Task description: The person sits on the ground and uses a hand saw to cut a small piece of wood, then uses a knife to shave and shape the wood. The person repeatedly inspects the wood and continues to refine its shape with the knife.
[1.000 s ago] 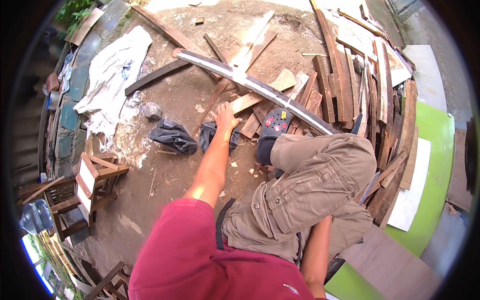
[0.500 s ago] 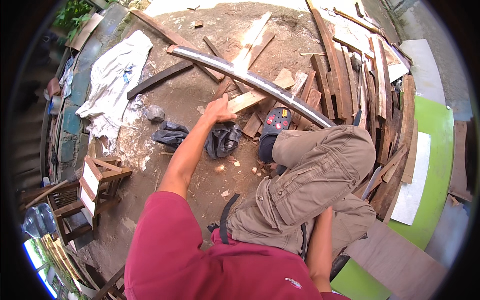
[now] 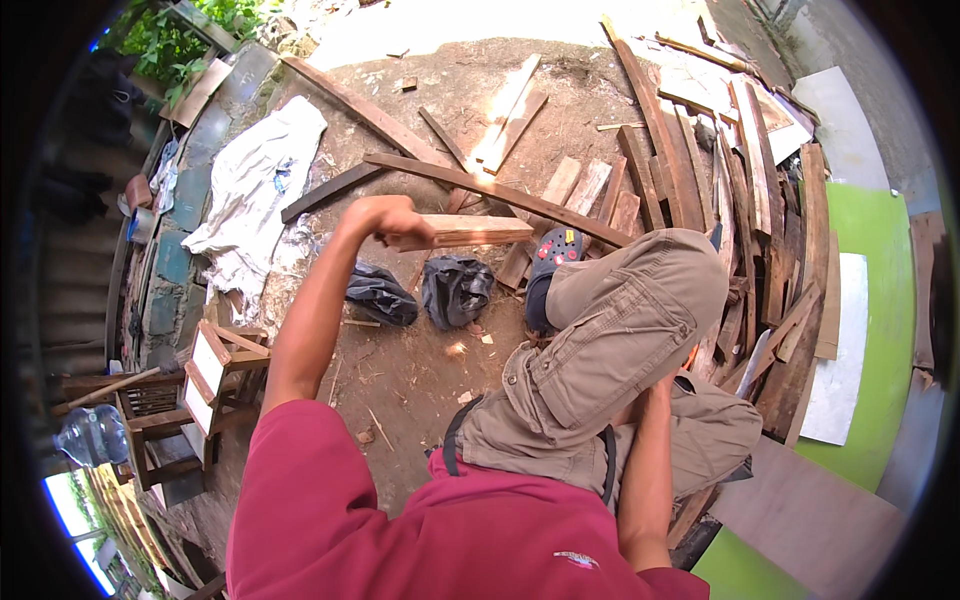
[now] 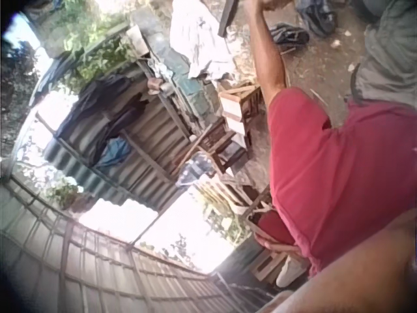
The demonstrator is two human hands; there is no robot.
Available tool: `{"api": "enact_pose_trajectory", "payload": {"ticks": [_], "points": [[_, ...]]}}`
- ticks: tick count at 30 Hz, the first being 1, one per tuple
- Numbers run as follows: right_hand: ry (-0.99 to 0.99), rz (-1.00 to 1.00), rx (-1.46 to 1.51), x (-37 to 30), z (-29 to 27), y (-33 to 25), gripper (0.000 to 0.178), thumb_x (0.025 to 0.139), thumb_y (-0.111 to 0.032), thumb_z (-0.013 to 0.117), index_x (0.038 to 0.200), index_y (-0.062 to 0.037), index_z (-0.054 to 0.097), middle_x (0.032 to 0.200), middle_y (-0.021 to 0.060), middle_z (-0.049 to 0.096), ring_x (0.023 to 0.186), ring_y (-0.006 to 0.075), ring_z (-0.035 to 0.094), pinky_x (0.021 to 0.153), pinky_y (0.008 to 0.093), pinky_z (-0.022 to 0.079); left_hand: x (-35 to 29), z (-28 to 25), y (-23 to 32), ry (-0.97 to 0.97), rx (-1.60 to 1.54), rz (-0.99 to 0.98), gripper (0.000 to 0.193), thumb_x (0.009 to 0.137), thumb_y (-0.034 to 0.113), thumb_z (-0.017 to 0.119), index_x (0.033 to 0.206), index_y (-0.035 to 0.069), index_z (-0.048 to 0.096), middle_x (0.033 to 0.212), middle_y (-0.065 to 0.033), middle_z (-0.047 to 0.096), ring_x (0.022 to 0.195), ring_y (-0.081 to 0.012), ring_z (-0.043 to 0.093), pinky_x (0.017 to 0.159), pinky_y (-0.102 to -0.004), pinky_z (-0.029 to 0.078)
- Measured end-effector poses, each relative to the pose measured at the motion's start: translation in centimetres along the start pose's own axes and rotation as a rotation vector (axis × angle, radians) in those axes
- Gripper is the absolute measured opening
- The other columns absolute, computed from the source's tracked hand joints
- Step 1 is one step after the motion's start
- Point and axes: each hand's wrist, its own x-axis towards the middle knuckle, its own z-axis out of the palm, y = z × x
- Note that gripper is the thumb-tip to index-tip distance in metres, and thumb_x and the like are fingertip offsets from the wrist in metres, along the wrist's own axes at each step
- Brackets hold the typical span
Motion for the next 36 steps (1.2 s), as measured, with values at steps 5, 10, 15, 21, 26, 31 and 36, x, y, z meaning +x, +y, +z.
{"api": "enact_pose_trajectory", "payload": {"ticks": [5,10,15,21,26,31,36], "points": [[0.039,0.267,0.281,1.1,-2.3,4.3,0.04,0.096,-0.017,0.063,0.13,0.0036,0.054,0.129,0.0145,0.06,0.115,0.0217,0.057,0.1,0.0334,0.043,-6.2,1.5,-7.3,0.202,-0.022,0.079,0.066,0.066,0.049,0.079,0.108,-0.003,0.073,0.094,-0.0173,0.074,0.085,-0.023,0.071,0.077,-0.0349,0.056],[0.077,0.203,0.181,1.6,-2.8,6.6,0.033,0.097,-0.019,0.063,0.122,0.0026,0.059,0.118,0.012,0.063,0.105,0.0194,0.06,0.093,0.0319,0.046,-4.7,17.1,-10.6,0.599,-0.339,0.232,0.068,0.072,0.045,0.082,0.12,0.0,0.064,0.099,-0.0168,0.073,0.079,-0.0205,0.071,0.067,-0.034,0.058],[0.088,0.193,0.026,0.9,-2.8,5.5,0.031,0.098,-0.02,0.063,0.119,0.0022,0.06,0.114,0.011,0.063,0.102,0.0185,0.059,0.09,0.0314,0.046,-0.2,33.1,-8.8,0.772,-0.958,0.05,0.061,0.075,0.038,0.085,0.114,-0.004,0.066,0.1,-0.0162,0.073,0.09,-0.0232,0.069,0.084,-0.0371,0.054],[0.089,0.195,-0.1,-0.4,-3.3,3.5,0.029,0.098,-0.021,0.063,0.115,0.0017,0.061,0.11,0.0097,0.063,0.097,0.0175,0.059,0.087,0.0307,0.045,2.6,37.2,-9.6,0.772,-0.705,-0.223,0.073,0.077,0.043,0.081,0.128,-0.004,0.056,0.108,-0.0245,0.068,0.105,-0.0424,0.065,0.095,-0.0492,0.049],[0.092,0.186,-0.178,-1.1,-3.7,2.9,0.027,0.098,-0.022,0.063,0.112,0.0013,0.061,0.106,0.0087,0.063,0.094,0.0166,0.059,0.084,0.0302,0.045,6.9,34.2,-7.5,1.018,-0.252,-0.07,0.074,0.079,0.032,0.079,0.138,0.001,0.046,0.132,-0.0233,0.053,0.132,-0.0376,0.046,0.113,-0.0509,0.03],[0.085,0.172,-0.268,-1.7,-4.2,2.0,0.027,0.098,-0.024,0.064,0.108,0.0009,0.062,0.102,0.0077,0.063,0.09,0.0158,0.058,0.081,0.0296,0.045,14.6,30.7,1.5,0.876,-0.467,0.396,0.052,0.082,0.021,0.074,0.124,-0.002,0.054,0.129,-0.0225,0.056,0.123,-0.0398,0.053,0.103,-0.0471,0.043],[0.08,0.169,-0.4,-3.1,-4.0,0.8,0.026,0.099,-0.025,0.064,0.105,0.0006,0.063,0.098,0.0067,0.063,0.087,0.0149,0.058,0.078,0.0291,0.045,22.4,29.7,10.0,0.674,-0.545,0.072,0.065,0.082,0.023,0.074,0.135,-0.001,0.046,0.139,-0.0215,0.051,0.131,-0.0381,0.049,0.109,-0.0467,0.041]]}}
